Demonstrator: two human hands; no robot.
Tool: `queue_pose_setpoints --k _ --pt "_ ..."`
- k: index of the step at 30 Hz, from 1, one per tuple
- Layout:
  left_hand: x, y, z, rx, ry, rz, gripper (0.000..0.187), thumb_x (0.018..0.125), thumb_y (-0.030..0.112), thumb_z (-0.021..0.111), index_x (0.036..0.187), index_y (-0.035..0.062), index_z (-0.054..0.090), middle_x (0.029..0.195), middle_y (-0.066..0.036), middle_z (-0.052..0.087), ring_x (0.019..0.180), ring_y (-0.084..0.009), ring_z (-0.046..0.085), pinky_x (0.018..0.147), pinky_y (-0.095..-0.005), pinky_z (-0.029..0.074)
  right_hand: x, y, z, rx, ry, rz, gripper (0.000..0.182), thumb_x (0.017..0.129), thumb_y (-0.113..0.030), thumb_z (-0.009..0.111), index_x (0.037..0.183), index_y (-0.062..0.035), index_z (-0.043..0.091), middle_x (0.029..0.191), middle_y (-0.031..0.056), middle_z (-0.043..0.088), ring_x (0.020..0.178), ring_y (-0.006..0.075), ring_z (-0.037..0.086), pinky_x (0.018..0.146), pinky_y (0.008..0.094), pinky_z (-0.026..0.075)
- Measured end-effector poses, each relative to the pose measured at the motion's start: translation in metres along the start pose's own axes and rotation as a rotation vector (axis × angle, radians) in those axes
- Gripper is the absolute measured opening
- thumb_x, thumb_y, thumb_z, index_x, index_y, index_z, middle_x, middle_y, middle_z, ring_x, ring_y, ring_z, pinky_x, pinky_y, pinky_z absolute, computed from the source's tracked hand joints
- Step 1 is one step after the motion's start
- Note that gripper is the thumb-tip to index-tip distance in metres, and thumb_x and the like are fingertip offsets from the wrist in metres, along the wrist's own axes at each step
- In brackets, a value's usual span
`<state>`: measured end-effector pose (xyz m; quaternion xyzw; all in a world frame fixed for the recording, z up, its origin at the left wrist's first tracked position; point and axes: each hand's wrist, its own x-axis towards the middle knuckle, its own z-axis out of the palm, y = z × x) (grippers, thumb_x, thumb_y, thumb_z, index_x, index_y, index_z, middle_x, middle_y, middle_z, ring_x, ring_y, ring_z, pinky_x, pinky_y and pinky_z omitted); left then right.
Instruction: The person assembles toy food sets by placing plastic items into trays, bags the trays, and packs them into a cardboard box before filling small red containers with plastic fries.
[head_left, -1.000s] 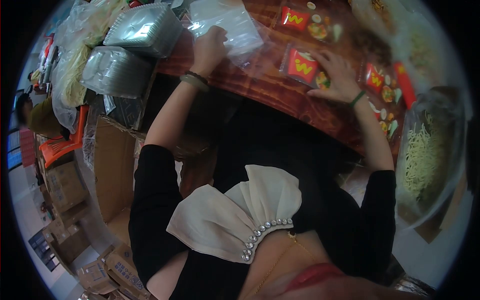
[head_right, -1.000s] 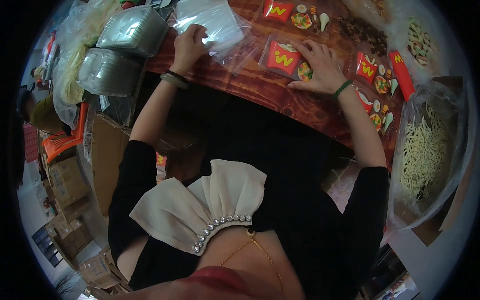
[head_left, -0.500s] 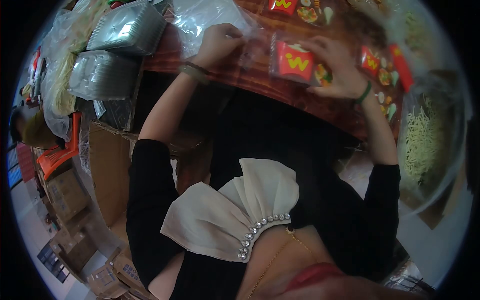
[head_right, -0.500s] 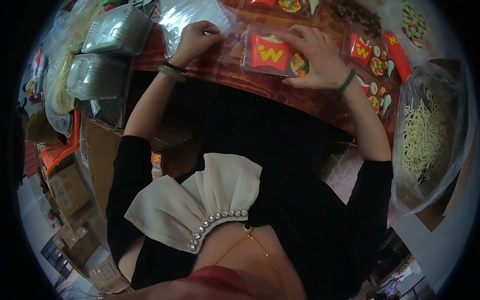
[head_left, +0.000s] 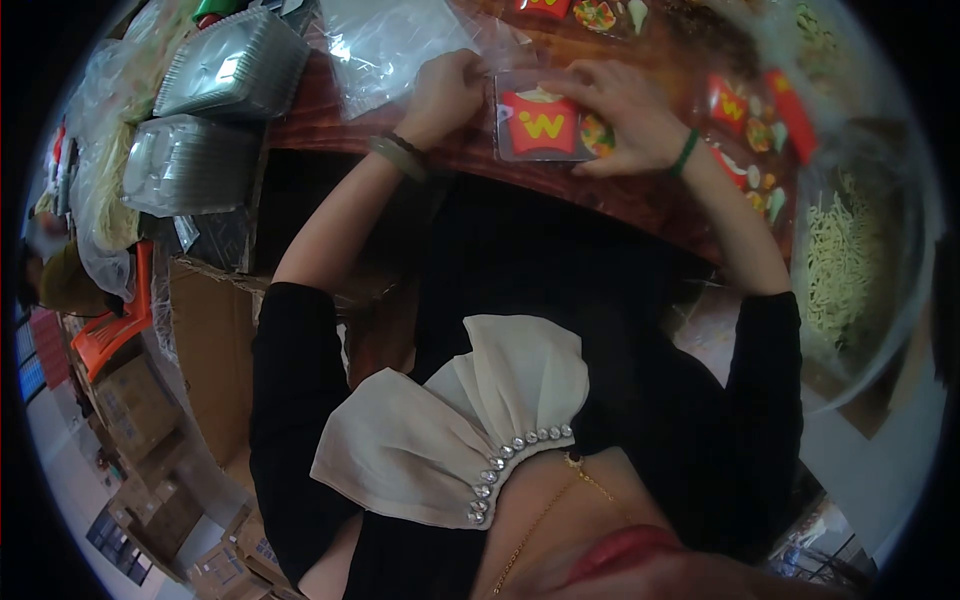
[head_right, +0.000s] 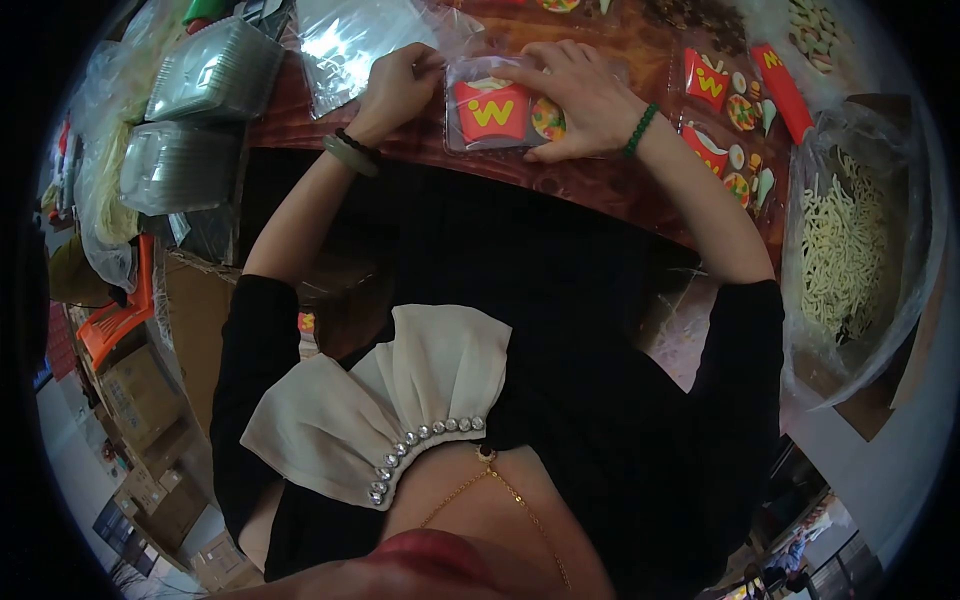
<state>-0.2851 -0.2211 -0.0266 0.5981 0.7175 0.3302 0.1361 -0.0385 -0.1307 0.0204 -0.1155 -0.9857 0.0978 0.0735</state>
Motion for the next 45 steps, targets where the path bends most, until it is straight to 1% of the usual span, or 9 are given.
queue_pose_setpoints --k 5,8,13,19,29,35,38,40,45 --pt "0.001 -0.002 0.001 0.045 0.002 0.073 0.023 0.083 0.017 0.062 0.098 0.0003 0.064 0.085 -0.015 0.068 0.073 -0.0222 0.067 0.063 -0.0303 0.051 0.012 0.008 0.005 -0.066 0.008 -0.023 0.09 0.057 -0.048 0.076 0.136 -0.0292 0.038 0.129 0.0146 0.04 0.121 0.0346 0.037 0.098 0.0495 0.033" --pt "-0.001 0.0 -0.003 -0.177 -0.016 -0.049 0.019 0.076 0.015 0.062 0.09 0.0015 0.064 0.087 -0.02 0.065 0.081 -0.0356 0.063 0.073 -0.0404 0.049 0.014 0.016 0.008 -0.102 -0.021 0.025 0.088 0.057 -0.048 0.075 0.136 -0.0285 0.039 0.128 0.0148 0.04 0.122 0.0347 0.037 0.099 0.0493 0.032" --pt "-0.002 0.01 -0.006 0.071 0.095 0.285 0.019 0.082 0.017 0.064 0.095 0.0034 0.062 0.086 -0.014 0.065 0.074 -0.028 0.064 0.063 -0.034 0.05 0.016 0.016 0.013 -0.136 -0.025 0.055 0.092 0.057 -0.048 0.075 0.137 -0.0257 0.037 0.129 0.0139 0.04 0.121 0.034 0.037 0.098 0.0488 0.033" --pt "-0.001 0.007 0.001 0.108 0.041 0.4 0.018 0.083 0.017 0.063 0.096 0.0042 0.06 0.085 -0.014 0.063 0.073 -0.0293 0.062 0.064 -0.0354 0.049 0.02 0.015 0.018 -0.032 0.095 0.074 0.099 0.058 -0.048 0.075 0.141 -0.02 0.028 0.133 0.0105 0.038 0.121 0.0323 0.038 0.091 0.0492 0.036" --pt "-0.046 0.016 -0.014 -0.024 0.141 0.102 0.014 0.08 0.019 0.064 0.086 0.007 0.06 0.079 -0.012 0.062 0.068 -0.032 0.06 0.06 -0.0398 0.047 0.024 -0.007 0.018 -0.123 -0.044 0.276 0.089 0.063 -0.058 0.068 0.139 -0.0249 0.032 0.134 0.0133 0.036 0.121 0.0343 0.039 0.09 0.0542 0.038" --pt "-0.047 0.03 -0.008 0.189 0.266 0.499 0.008 0.078 0.017 0.064 0.079 0.0105 0.059 0.069 -0.007 0.057 0.069 -0.0274 0.058 0.058 -0.0378 0.045 0.041 -0.039 0.028 -0.068 0.019 0.474 0.09 0.067 -0.058 0.066 0.139 -0.0174 0.03 0.136 0.0152 0.033 0.122 0.0366 0.038 0.09 0.058 0.037" --pt "-0.04 0.033 0.002 0.209 0.17 0.5 0.013 0.076 0.015 0.068 0.084 0.0069 0.062 0.087 -0.012 0.062 0.083 -0.0267 0.058 0.068 -0.036 0.048 0.041 -0.039 0.034 -0.011 0.103 0.434 0.093 0.066 -0.058 0.067 0.14 -0.0169 0.028 0.137 0.0161 0.031 0.122 0.0379 0.037 0.091 0.0589 0.037" --pt "-0.033 0.029 0.007 0.135 0.317 0.532 0.024 0.078 0.013 0.065 0.099 0.0029 0.059 0.109 -0.02 0.056 0.104 -0.0366 0.052 0.085 -0.0418 0.044 0.034 -0.035 0.033 0.006 0.155 0.352 0.1 0.063 -0.061 0.069 0.141 -0.0171 0.025 0.137 0.0171 0.031 0.12 0.0383 0.039 0.09 0.0589 0.037" --pt "-0.037 0.018 0.017 0.139 0.164 0.454 0.034 0.083 0.01 0.058 0.115 0.0005 0.054 0.124 -0.023 0.048 0.121 -0.0419 0.04 0.098 -0.0459 0.036 -0.015 -0.013 0.01 -0.016 -0.021 0.081 0.096 0.06 -0.054 0.075 0.14 -0.0204 0.032 0.145 0.0159 0.023 0.126 0.0387 0.033 0.098 0.0533 0.034"
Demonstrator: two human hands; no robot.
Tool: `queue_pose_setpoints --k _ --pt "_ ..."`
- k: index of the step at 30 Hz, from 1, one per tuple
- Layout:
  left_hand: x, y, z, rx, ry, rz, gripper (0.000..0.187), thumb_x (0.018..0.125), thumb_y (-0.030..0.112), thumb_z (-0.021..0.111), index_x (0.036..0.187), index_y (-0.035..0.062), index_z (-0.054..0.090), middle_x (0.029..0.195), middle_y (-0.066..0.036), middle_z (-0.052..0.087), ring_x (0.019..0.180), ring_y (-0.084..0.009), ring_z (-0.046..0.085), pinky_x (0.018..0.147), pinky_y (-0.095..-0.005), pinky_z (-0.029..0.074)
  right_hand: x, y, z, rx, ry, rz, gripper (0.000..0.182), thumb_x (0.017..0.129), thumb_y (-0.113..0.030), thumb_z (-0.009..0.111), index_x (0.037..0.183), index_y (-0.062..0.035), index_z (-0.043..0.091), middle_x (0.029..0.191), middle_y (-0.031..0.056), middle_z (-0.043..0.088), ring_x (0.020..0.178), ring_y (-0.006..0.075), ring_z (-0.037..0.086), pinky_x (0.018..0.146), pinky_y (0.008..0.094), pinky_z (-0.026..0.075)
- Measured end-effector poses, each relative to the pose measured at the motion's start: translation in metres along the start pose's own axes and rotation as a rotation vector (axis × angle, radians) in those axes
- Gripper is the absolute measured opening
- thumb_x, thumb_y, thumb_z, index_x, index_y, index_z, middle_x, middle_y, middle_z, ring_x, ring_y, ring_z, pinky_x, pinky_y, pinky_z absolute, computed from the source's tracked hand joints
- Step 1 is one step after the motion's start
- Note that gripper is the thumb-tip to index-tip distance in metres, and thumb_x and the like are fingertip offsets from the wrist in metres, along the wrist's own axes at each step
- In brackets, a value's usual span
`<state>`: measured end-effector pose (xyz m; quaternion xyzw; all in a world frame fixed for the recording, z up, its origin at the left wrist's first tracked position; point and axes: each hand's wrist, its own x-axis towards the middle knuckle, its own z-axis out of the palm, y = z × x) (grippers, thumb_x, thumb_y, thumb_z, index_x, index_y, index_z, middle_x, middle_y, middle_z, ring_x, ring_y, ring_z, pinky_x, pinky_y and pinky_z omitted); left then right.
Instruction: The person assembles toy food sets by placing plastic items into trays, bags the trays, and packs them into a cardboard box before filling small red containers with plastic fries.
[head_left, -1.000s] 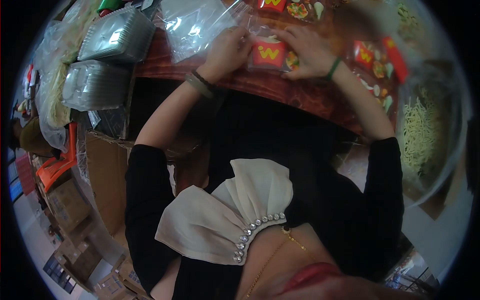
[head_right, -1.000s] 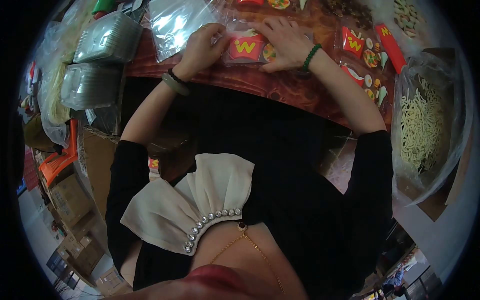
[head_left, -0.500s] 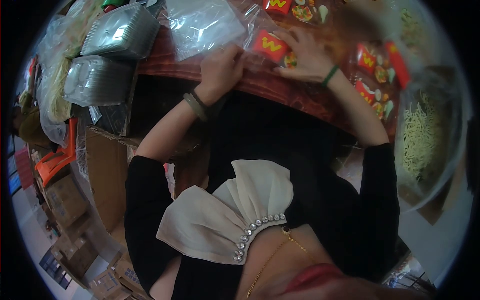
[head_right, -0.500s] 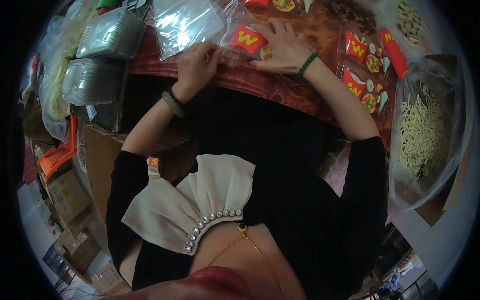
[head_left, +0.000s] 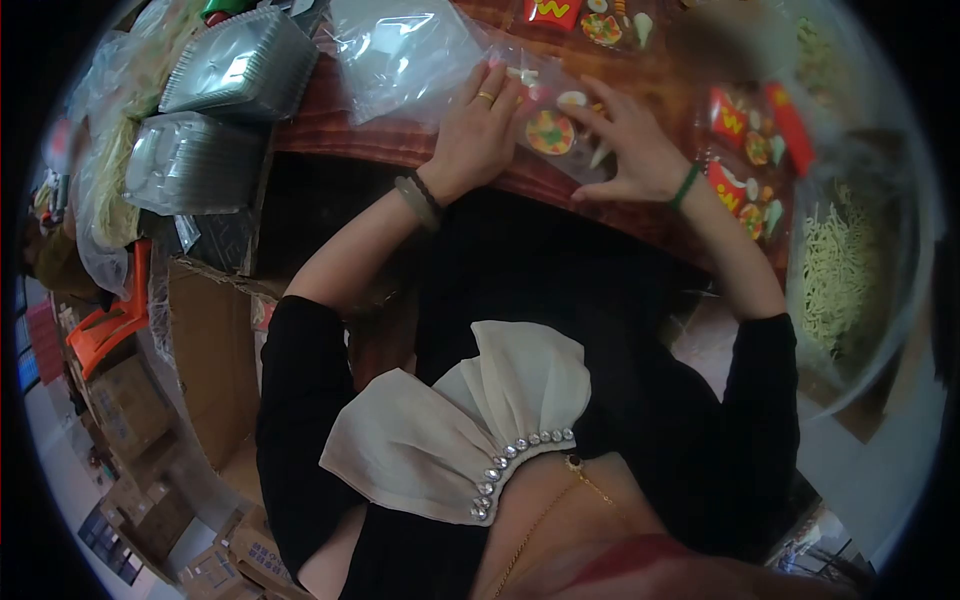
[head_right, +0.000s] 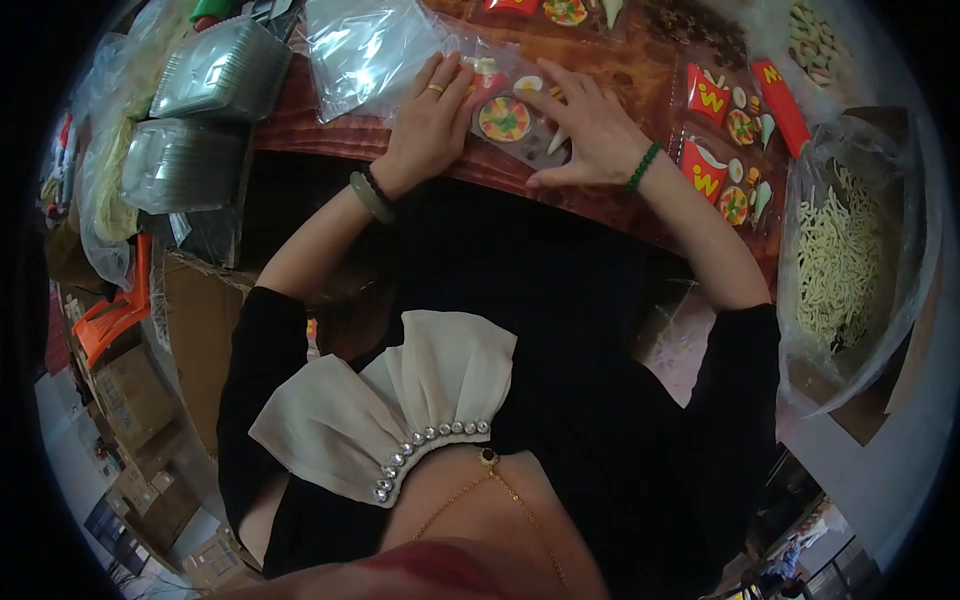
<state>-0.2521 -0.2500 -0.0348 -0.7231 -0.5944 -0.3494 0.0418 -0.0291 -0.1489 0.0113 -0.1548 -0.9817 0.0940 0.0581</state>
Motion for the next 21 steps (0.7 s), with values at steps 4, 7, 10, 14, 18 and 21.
queue_pose_setpoints --k 4,7,10,14,18,21 --pt "0.007 0.0 0.008 0.047 -0.061 0.143 0.041 0.077 0.008 0.057 0.118 0.0054 0.052 0.125 -0.02 0.048 0.12 -0.0409 0.042 0.097 -0.0462 0.037 -0.005 0.001 0.0 0.066 0.0 -0.108 0.093 0.059 -0.05 0.077 0.136 -0.0186 0.037 0.143 0.0154 0.025 0.127 0.0381 0.032 0.101 0.0522 0.031" --pt "0.012 0.011 0.01 -0.07 -0.137 0.158 0.041 0.077 0.007 0.056 0.118 0.0078 0.054 0.125 -0.016 0.051 0.12 -0.0385 0.043 0.099 -0.045 0.036 -0.003 0.007 0.014 0.097 0.077 -0.111 0.089 0.058 -0.046 0.08 0.133 -0.0171 0.041 0.143 0.0144 0.025 0.128 0.0365 0.032 0.102 0.0511 0.031" --pt "0.015 0.02 0.001 -0.122 -0.187 0.122 0.037 0.086 0.01 0.051 0.123 0.0062 0.052 0.127 -0.017 0.05 0.124 -0.037 0.04 0.1 -0.0452 0.035 -0.002 0.002 0.013 0.328 0.274 -0.058 0.086 0.056 -0.042 0.081 0.13 -0.0163 0.043 0.142 0.0134 0.027 0.129 0.0351 0.03 0.103 0.0479 0.032" --pt "0.008 0.016 -0.002 -0.056 -0.151 0.084 0.035 0.087 0.012 0.052 0.122 0.0066 0.053 0.125 -0.017 0.052 0.124 -0.0367 0.041 0.1 -0.0444 0.036 -0.019 0.008 0.0 0.116 0.219 -0.15 0.056 0.065 -0.028 0.078 0.114 -0.0114 0.056 0.129 0.012 0.045 0.125 0.0327 0.038 0.1 0.0409 0.037" --pt "0.016 0.036 0.002 -0.213 -0.114 0.043 0.03 0.089 0.013 0.051 0.118 0.0072 0.057 0.119 -0.017 0.056 0.121 -0.0339 0.044 0.1 -0.0441 0.036 -0.013 0.019 0.008 0.203 0.305 -0.191 0.032 0.068 -0.013 0.074 0.096 -0.0046 0.062 0.113 0.0101 0.057 0.109 0.0281 0.053 0.09 0.0363 0.046" --pt "0.025 0.061 -0.013 -0.308 -0.086 0.174 0.025 0.09 0.013 0.051 0.113 0.0068 0.059 0.112 -0.016 0.059 0.115 -0.0315 0.049 0.097 -0.0431 0.038 -0.004 0.016 0.008 0.446 0.408 0.031 0.034 0.066 -0.011 0.076 0.097 -0.0036 0.062 0.11 0.0091 0.058 0.099 0.0253 0.057 0.083 0.0331 0.047"
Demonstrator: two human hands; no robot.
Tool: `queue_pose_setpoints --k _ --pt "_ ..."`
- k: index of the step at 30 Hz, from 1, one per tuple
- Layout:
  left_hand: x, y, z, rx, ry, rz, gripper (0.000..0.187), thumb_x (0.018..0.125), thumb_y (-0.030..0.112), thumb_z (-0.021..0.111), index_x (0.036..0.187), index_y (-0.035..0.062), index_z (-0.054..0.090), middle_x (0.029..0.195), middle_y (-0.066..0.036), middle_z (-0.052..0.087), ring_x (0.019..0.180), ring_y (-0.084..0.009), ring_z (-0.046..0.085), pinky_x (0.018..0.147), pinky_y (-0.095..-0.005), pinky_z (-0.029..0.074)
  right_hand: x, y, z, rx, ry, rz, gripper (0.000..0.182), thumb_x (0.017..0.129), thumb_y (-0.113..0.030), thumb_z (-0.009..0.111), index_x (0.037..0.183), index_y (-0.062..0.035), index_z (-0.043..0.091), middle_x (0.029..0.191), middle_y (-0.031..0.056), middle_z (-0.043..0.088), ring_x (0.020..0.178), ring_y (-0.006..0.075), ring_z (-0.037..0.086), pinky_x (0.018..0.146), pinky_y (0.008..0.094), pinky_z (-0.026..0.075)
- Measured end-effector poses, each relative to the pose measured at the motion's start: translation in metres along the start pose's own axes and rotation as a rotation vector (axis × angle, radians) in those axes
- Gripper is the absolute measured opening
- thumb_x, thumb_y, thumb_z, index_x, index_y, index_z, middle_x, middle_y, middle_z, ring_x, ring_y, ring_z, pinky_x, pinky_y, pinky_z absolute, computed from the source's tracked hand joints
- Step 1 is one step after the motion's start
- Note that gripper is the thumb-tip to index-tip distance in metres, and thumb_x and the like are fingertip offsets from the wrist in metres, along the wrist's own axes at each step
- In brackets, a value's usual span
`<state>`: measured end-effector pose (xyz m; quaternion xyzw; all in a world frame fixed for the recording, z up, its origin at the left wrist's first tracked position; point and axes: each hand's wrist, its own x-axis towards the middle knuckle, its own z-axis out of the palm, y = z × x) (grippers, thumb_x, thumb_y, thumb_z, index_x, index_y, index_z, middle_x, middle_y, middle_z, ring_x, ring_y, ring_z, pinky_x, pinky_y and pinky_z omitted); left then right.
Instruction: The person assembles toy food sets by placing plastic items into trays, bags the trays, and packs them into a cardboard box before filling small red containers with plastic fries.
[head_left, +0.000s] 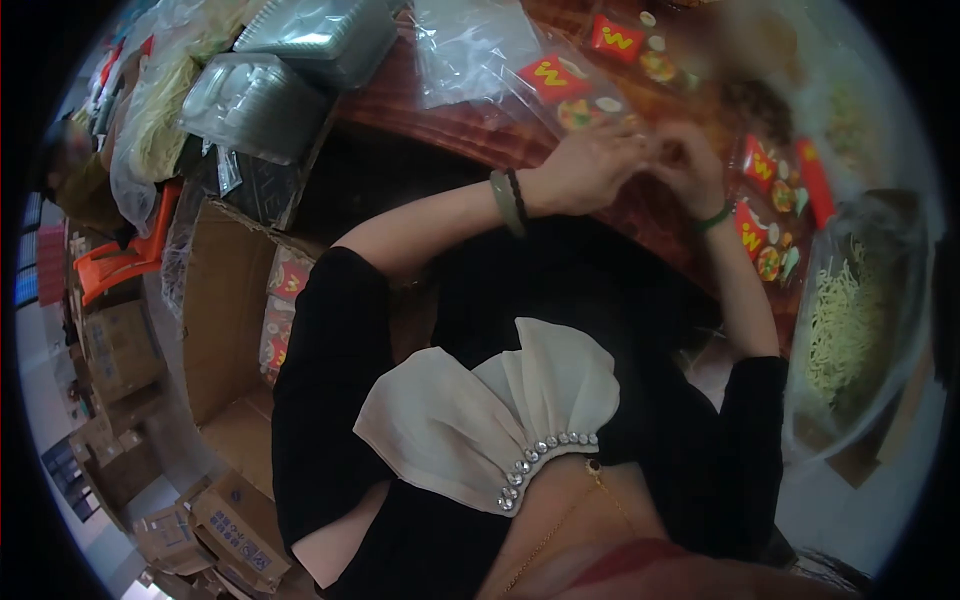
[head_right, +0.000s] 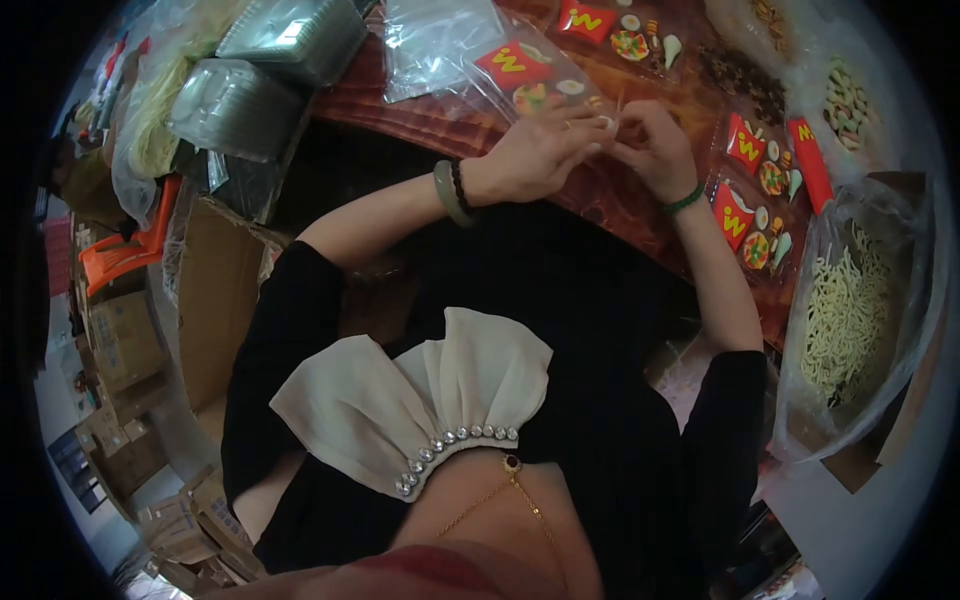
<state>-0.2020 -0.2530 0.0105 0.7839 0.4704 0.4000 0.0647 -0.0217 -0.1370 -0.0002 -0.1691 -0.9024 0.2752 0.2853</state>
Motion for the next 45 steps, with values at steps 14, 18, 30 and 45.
queue_pose_setpoints --k 14,18,30,45 --pt "-0.027 0.037 -0.091 -1.013 -0.047 -0.658 0.03 0.09 0.022 0.058 0.111 -0.0001 0.058 0.097 -0.011 0.065 0.091 -0.0181 0.065 0.074 -0.0304 0.056 0.009 -0.094 -0.018 0.451 0.228 0.191 0.017 0.079 -0.006 0.071 0.082 -0.0024 0.054 0.076 -0.0004 0.058 0.068 0.0034 0.056 0.058 0.0184 0.046" --pt "-0.049 -0.006 -0.032 -1.089 0.041 -0.92 0.029 0.09 0.021 0.058 0.11 -0.0001 0.058 0.096 -0.009 0.065 0.084 -0.0159 0.065 0.072 -0.03 0.055 0.011 -0.051 -0.001 -0.131 0.264 0.204 0.016 0.08 -0.014 0.07 0.084 -0.0047 0.057 0.073 0.0008 0.059 0.065 0.0083 0.058 0.059 0.023 0.048" --pt "-0.03 -0.015 -0.019 -0.779 -0.101 -0.825 0.025 0.095 0.015 0.047 0.111 -0.0007 0.058 0.099 -0.007 0.064 0.093 -0.0121 0.061 0.083 -0.0258 0.049 0.055 -0.05 0.026 -0.502 -0.195 -0.436 0.016 0.073 -0.011 0.065 0.087 -0.0058 0.059 0.083 0.0056 0.058 0.084 0.0207 0.057 0.076 0.0303 0.048" --pt "-0.041 -0.021 -0.041 -0.941 -0.055 -0.988 0.031 0.097 0.022 0.043 0.118 0.0009 0.053 0.11 -0.011 0.062 0.099 -0.0188 0.061 0.088 -0.0332 0.05 0.014 -0.031 -0.097 1.237 0.043 0.24 0.02 0.087 -0.018 0.06 0.105 -0.0087 0.06 0.093 0.0039 0.06 0.083 0.0135 0.058 0.071 0.0263 0.049"
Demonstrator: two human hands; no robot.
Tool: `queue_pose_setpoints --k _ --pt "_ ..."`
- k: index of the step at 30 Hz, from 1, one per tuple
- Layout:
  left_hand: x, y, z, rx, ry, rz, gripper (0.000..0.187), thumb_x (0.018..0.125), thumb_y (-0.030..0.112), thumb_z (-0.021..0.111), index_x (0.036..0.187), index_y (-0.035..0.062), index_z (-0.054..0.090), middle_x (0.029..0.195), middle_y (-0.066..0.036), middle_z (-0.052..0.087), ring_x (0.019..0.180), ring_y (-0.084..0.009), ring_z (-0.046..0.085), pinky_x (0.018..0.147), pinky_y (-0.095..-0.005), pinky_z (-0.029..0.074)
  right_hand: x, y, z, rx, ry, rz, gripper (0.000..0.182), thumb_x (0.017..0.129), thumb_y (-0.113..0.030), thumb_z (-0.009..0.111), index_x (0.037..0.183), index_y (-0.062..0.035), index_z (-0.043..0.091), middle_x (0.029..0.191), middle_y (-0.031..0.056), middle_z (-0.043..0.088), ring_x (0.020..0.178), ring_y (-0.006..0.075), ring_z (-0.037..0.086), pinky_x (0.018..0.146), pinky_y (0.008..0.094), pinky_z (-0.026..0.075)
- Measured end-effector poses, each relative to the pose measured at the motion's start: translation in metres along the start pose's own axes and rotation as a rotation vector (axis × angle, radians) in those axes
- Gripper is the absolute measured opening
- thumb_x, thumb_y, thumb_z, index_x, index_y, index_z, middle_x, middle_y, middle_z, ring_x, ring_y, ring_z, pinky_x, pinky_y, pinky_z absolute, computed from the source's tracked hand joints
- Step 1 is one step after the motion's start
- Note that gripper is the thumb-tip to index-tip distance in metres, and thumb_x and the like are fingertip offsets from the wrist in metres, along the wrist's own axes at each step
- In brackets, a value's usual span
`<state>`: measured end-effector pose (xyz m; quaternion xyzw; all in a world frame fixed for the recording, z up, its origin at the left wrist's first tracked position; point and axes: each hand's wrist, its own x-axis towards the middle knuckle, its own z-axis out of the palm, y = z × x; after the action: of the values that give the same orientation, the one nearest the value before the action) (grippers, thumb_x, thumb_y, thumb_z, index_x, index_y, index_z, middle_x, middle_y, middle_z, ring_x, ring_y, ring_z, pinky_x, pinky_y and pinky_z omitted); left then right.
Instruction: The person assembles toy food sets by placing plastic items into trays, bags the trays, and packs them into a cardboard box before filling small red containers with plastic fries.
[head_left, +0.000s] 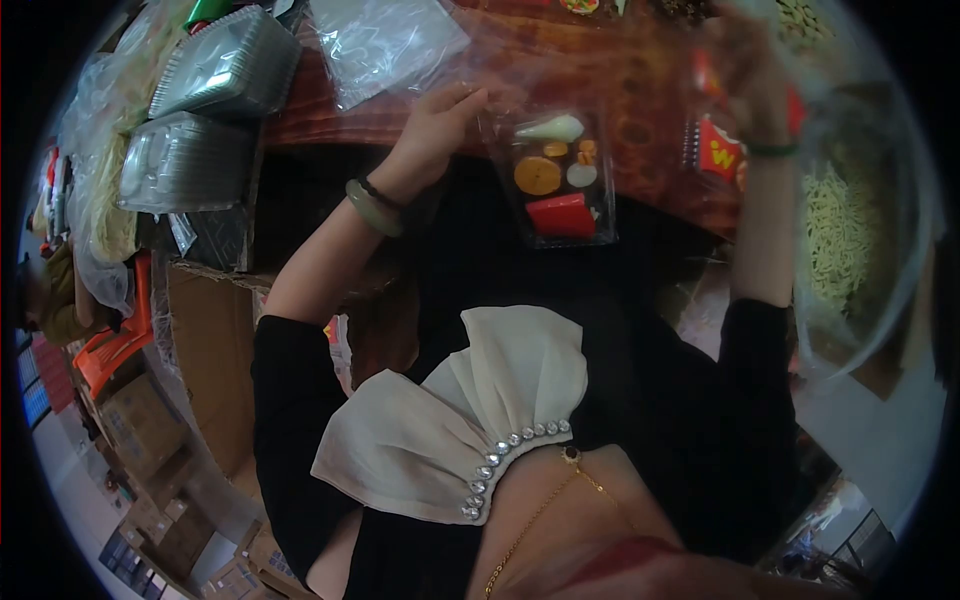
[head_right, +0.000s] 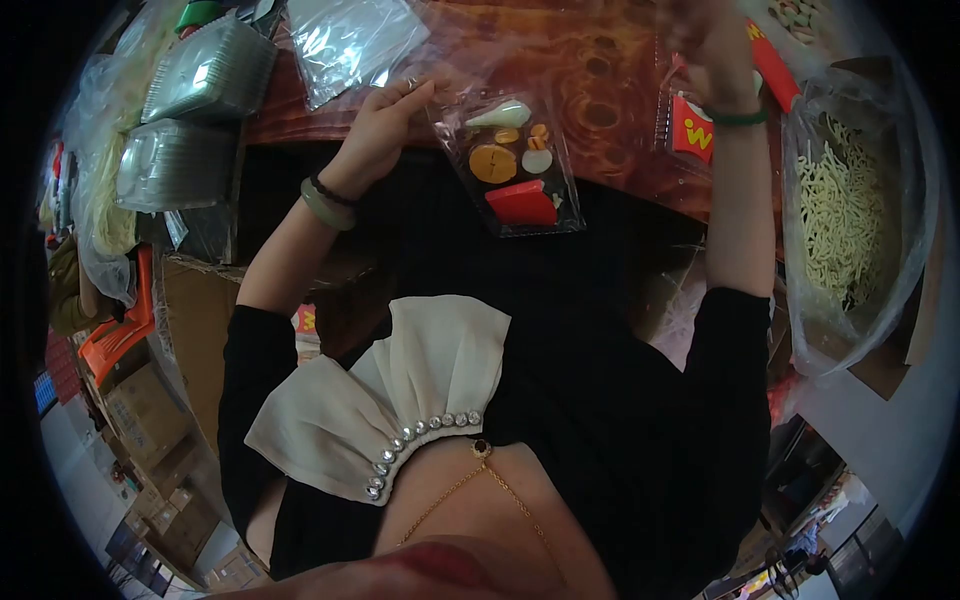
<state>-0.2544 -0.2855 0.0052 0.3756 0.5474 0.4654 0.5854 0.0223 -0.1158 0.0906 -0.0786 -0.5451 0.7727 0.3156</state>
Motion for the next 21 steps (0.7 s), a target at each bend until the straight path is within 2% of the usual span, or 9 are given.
queue_pose_setpoints --k 2,4,5,7,8,10,14,16,21 --pt "0.001 -0.002 0.002 -0.031 -0.061 -0.014 0.031 0.097 0.022 0.043 0.118 0.0011 0.052 0.11 -0.011 0.062 0.1 -0.0187 0.061 0.088 -0.0336 0.05 -0.014 0.043 0.023 -0.766 0.085 0.08 0.018 0.086 -0.014 0.062 0.102 -0.0054 0.059 0.087 -0.0012 0.06 0.069 0.0036 0.052 0.06 0.0213 0.047" --pt "0.006 -0.01 0.001 -0.043 -0.087 0.032 0.032 0.097 0.024 0.044 0.12 0.0024 0.05 0.11 -0.012 0.061 0.102 -0.0187 0.06 0.087 -0.0338 0.051 -0.02 0.073 0.03 -0.996 -0.173 0.108 0.022 0.084 -0.015 0.066 0.104 -0.0067 0.061 0.091 0.0006 0.063 0.072 0.0033 0.054 0.061 0.019 0.047" --pt "0.004 -0.01 0.001 -0.043 -0.086 0.031 0.032 0.097 0.024 0.044 0.12 0.0024 0.05 0.11 -0.012 0.061 0.102 -0.0187 0.06 0.087 -0.0338 0.051 -0.023 0.079 0.027 -0.995 -0.174 0.109 0.022 0.084 -0.015 0.066 0.104 -0.0067 0.061 0.091 0.0006 0.063 0.072 0.0033 0.054 0.061 0.019 0.047" --pt "-0.002 -0.009 -0.002 -0.055 -0.164 0.211 0.032 0.094 0.021 0.051 0.121 0.0032 0.049 0.113 -0.012 0.06 0.104 -0.019 0.059 0.086 -0.0332 0.052 -0.024 0.089 0.021 -0.676 -0.018 0.119 0.015 0.084 -0.012 0.066 0.098 -0.0078 0.063 0.091 0.0 0.064 0.075 0.0049 0.057 0.065 0.0188 0.049" --pt "-0.006 -0.006 0.0 -0.052 -0.162 0.21 0.032 0.094 0.021 0.051 0.121 0.0032 0.049 0.113 -0.012 0.06 0.104 -0.019 0.059 0.086 -0.0332 0.052 -0.024 0.087 0.024 -0.673 -0.019 0.116 0.015 0.084 -0.012 0.066 0.098 -0.0078 0.063 0.091 0.0 0.064 0.075 0.0049 0.057 0.065 0.0188 0.049" --pt "-0.011 -0.002 0.005 0.128 -0.113 0.321 0.035 0.09 0.014 0.057 0.123 0.0043 0.047 0.115 -0.012 0.059 0.106 -0.0196 0.059 0.086 -0.0323 0.052 -0.024 0.081 0.031 -0.556 0.149 0.051 0.012 0.084 -0.012 0.066 0.096 -0.0092 0.064 0.091 -0.0008 0.064 0.077 0.0059 0.059 0.07 0.0193 0.049" --pt "-0.013 0.006 0.002 0.086 -0.161 0.397 0.039 0.087 0.011 0.061 0.123 0.0058 0.048 0.115 -0.011 0.059 0.104 -0.0194 0.059 0.086 -0.0316 0.053 -0.028 0.081 0.031 -0.585 0.107 -0.062 0.008 0.084 -0.01 0.065 0.092 -0.0093 0.064 0.093 -0.0003 0.063 0.078 0.0069 0.059 0.072 0.0194 0.05" --pt "-0.016 0.001 0.0 0.083 -0.215 0.443 0.039 0.087 0.013 0.062 0.123 0.0082 0.048 0.112 -0.01 0.061 0.102 -0.0186 0.06 0.082 -0.0311 0.054 -0.034 0.091 0.033 -0.422 -0.032 -0.182 0.008 0.083 -0.008 0.065 0.091 -0.0095 0.064 0.098 0.0007 0.061 0.081 0.0075 0.059 0.072 0.0206 0.049" --pt "-0.02 -0.009 0.007 0.056 -0.131 0.38 0.038 0.086 0.018 0.063 0.121 0.0084 0.051 0.108 -0.01 0.062 0.097 -0.0177 0.062 0.073 -0.0267 0.054 -0.045 0.102 0.036 -0.344 0.042 -0.054 0.008 0.082 -0.005 0.066 0.088 -0.0091 0.063 0.101 0.0016 0.059 0.087 0.0082 0.057 0.074 0.0225 0.049"
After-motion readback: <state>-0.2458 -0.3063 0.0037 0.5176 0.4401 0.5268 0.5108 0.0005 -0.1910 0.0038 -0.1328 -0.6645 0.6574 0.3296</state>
